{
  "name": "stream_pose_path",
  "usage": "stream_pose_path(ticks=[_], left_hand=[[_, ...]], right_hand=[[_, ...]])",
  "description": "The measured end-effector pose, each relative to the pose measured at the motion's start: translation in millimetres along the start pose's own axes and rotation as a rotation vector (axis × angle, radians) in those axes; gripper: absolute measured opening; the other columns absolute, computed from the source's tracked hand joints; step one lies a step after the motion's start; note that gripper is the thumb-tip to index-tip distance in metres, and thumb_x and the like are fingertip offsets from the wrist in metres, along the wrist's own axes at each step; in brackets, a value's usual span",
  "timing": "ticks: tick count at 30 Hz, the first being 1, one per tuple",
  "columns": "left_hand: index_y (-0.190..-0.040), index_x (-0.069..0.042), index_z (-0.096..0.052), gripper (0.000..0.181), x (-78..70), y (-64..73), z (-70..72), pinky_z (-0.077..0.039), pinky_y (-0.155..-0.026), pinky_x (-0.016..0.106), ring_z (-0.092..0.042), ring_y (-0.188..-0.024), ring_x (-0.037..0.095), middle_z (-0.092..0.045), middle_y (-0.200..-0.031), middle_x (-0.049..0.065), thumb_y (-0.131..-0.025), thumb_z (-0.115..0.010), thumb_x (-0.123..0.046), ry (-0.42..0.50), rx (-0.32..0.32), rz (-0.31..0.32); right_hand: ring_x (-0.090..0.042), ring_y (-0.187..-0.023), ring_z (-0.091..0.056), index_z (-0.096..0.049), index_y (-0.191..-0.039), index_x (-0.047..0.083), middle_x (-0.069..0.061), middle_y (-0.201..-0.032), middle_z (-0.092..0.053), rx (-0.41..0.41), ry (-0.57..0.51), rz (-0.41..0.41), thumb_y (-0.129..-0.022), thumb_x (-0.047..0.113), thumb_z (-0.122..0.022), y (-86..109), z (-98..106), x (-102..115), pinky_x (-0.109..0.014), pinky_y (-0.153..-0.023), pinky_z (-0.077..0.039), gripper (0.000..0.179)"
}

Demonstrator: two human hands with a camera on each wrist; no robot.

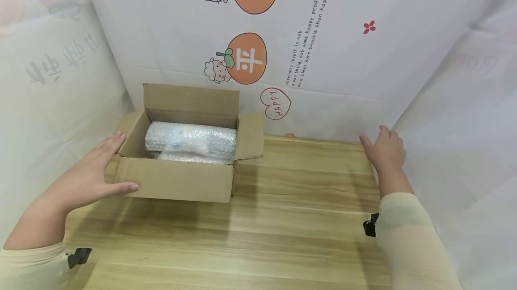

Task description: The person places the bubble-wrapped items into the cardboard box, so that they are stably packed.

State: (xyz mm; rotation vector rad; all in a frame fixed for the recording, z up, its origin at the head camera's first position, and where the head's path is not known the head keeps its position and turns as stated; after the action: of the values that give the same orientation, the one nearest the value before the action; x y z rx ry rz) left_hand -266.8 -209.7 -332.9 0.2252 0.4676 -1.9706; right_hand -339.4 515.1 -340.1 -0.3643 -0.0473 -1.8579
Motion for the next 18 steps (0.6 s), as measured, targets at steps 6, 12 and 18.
stream_pose_path(ticks=[6, 12, 18], left_hand=[[-0.16, -0.019, -0.002, 0.122, -0.3, -0.3, -0.1, -0.013, -0.121, 0.058, -0.005, -0.153, 0.032, 0.0, -0.166, 0.004, -0.074, -0.075, -0.065, -0.001, 0.001, 0.003], [-0.16, -0.019, -0.002, 0.122, 0.1, -0.4, -0.6, -0.013, -0.12, 0.059, -0.005, -0.153, 0.033, 0.001, -0.166, 0.003, -0.074, -0.075, -0.065, -0.002, 0.002, 0.005], [-0.16, -0.02, -0.001, 0.122, 1.5, -0.7, -1.8, -0.013, -0.121, 0.058, -0.005, -0.153, 0.032, 0.001, -0.166, 0.002, -0.074, -0.075, -0.065, -0.006, 0.0, 0.008]], right_hand=[[-0.067, -0.121, -0.025, -0.009, -0.151, -0.012, -0.048, -0.139, -0.021, 0.104, 0.067, -0.091, -0.09, 0.078, -0.024, 3.2, -25, -43, -0.075, -0.088, -0.037, 0.11], [-0.068, -0.118, -0.026, -0.01, -0.148, -0.017, -0.051, -0.135, -0.021, 0.179, 0.096, -0.131, -0.09, 0.079, -0.026, 10.8, -43, -66, -0.075, -0.086, -0.038, 0.113], [-0.067, -0.11, -0.033, -0.018, -0.141, -0.022, -0.052, -0.124, -0.029, 0.233, 0.112, -0.166, -0.087, 0.082, -0.026, 21.1, -57, -79, -0.07, -0.079, -0.042, 0.117]])
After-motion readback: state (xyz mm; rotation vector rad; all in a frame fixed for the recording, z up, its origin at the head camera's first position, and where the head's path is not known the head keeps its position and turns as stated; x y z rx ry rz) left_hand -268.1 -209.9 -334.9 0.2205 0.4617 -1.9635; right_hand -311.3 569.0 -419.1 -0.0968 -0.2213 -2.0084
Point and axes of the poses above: each hand's wrist, its own y-axis away from the middle knuckle, its own z-axis out of the back of the hand, x = y × z, the point moved 9 cm from there along -y, towards the middle knuckle
